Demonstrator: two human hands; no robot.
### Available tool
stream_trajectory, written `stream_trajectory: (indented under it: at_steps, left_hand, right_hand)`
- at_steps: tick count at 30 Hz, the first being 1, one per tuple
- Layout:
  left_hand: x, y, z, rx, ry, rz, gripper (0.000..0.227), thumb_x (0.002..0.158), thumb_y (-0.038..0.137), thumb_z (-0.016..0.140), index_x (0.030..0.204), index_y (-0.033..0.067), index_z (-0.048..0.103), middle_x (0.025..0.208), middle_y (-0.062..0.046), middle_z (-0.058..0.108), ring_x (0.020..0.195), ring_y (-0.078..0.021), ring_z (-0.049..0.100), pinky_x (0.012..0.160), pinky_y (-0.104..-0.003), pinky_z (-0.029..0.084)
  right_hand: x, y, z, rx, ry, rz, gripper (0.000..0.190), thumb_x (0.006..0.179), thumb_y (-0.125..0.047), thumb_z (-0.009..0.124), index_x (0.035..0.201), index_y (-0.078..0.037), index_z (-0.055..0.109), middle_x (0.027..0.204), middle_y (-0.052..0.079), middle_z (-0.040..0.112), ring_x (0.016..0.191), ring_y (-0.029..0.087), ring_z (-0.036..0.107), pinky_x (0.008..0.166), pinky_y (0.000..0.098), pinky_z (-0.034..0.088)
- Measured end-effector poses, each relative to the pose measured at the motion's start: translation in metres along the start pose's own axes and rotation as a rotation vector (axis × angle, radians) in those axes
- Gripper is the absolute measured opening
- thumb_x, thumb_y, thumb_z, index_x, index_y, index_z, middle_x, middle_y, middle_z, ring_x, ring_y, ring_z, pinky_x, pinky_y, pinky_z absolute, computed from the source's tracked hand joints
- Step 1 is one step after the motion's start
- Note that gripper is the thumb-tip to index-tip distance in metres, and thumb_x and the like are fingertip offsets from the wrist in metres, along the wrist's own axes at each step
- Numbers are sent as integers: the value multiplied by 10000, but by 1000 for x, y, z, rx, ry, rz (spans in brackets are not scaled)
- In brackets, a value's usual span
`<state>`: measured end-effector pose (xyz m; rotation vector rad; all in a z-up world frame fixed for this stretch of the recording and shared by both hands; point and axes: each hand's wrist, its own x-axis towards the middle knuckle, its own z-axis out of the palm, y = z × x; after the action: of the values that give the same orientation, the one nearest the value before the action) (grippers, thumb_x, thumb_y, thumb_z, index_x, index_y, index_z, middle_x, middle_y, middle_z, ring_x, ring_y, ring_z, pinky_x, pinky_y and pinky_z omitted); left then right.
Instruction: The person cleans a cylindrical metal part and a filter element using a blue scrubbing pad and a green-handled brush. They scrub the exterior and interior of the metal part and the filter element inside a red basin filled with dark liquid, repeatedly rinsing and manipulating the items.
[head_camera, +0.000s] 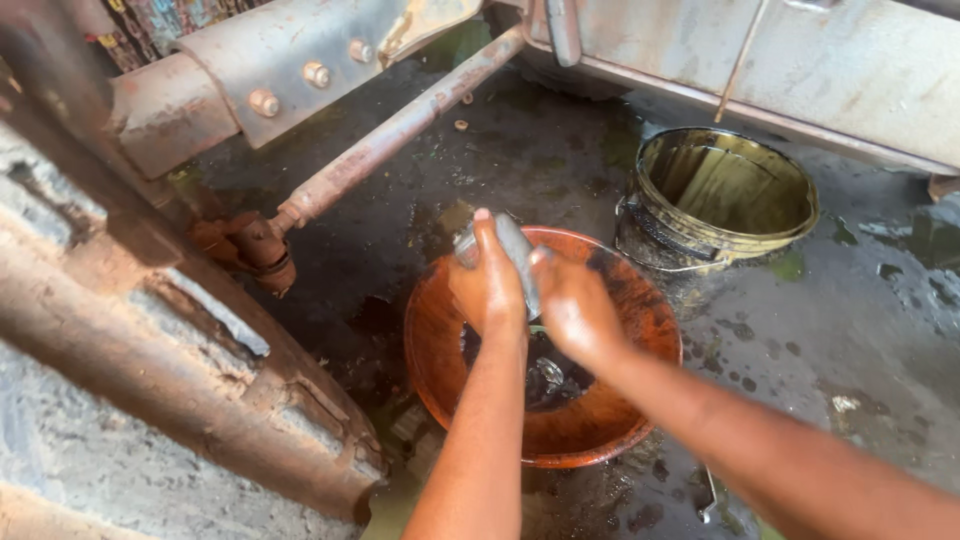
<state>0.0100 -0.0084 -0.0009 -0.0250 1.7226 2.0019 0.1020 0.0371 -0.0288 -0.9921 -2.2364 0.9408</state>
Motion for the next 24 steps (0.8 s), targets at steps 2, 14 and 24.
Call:
stream_trajectory:
  at_steps: [2, 14, 24]
  left_hand:
    - [3, -10, -8, -76, -70, 28, 708, 829, 612, 591, 1151, -11, 690, 1050, -145, 735, 976, -260, 716, 860, -410, 549]
    - [8, -29, -17, 114, -411, 183, 616, 889, 579, 529, 1039, 10, 711, 944, -128, 728, 875, -231, 673, 831, -382, 526]
    - [4, -42, -30, 65, -679, -3, 783, 834, 691, 507, 1216, 24, 659, 1060, -195, 701, 943, -277, 685, 865, -437, 542]
  right_hand:
    - [-5, -1, 5, 48, 12, 38, 533, 1086, -418, 340, 1014, -15, 681, 879, 198, 726, 795, 301, 706, 821, 425, 544]
    - [-5, -7, -6, 330, 144, 184, 519, 1067, -464, 412, 1119, -19, 675, 936, 182, 704, 849, 291, 670, 809, 435, 523]
    - [43, 32, -13, 943, 22, 534, 347, 1051, -272, 521, 1027, 14, 715, 977, 147, 720, 779, 232, 688, 767, 400, 592]
